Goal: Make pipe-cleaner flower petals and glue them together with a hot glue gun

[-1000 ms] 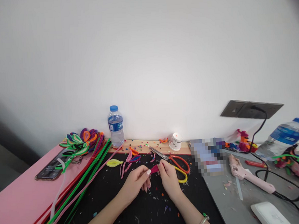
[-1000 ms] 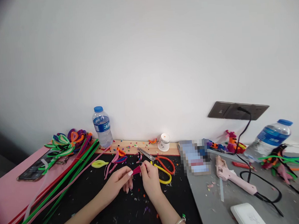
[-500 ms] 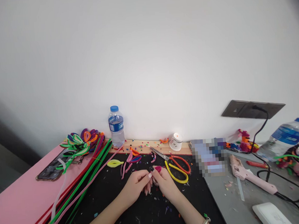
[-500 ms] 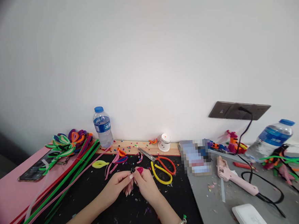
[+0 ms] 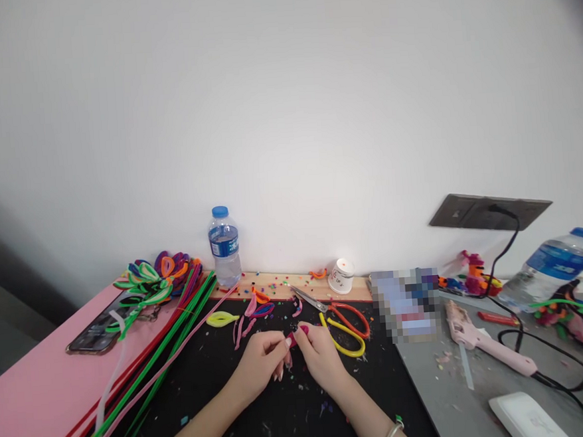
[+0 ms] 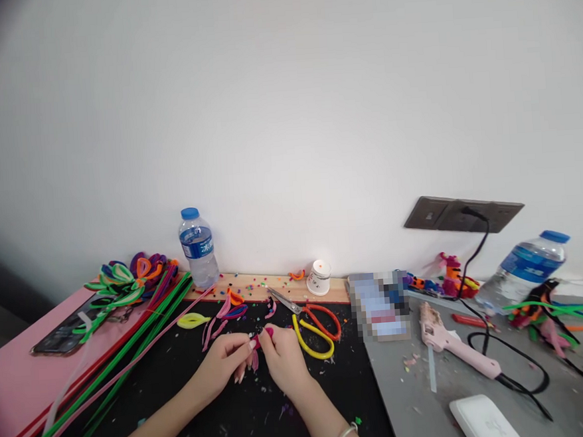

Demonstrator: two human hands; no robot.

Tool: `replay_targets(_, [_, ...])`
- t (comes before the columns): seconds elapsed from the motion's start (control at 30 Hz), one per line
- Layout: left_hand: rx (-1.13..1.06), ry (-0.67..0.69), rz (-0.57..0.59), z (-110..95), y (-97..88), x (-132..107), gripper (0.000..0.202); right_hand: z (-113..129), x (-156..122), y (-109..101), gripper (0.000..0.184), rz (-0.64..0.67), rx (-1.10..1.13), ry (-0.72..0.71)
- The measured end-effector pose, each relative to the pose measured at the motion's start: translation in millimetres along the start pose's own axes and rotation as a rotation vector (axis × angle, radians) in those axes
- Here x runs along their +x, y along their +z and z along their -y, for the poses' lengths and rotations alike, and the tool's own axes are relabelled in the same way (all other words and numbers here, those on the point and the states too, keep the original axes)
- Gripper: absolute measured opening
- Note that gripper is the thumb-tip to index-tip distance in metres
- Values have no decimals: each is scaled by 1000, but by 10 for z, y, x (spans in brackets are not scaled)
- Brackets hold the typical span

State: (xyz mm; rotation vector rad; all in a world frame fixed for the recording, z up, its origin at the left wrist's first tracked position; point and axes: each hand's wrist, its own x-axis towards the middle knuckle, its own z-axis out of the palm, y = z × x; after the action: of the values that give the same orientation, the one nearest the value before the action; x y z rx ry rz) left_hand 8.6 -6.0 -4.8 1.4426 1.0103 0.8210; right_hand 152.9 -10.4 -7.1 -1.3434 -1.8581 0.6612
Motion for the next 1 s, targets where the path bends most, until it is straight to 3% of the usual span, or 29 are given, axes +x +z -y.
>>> replay_targets(0.53, [198,72,-58,1,-26,5,31,16,40,-77,31,29,-249,-87])
replay_targets(1.0, [298,136,-104,48,-65,27,36,-32,50,-95,34,-34,-209,-80])
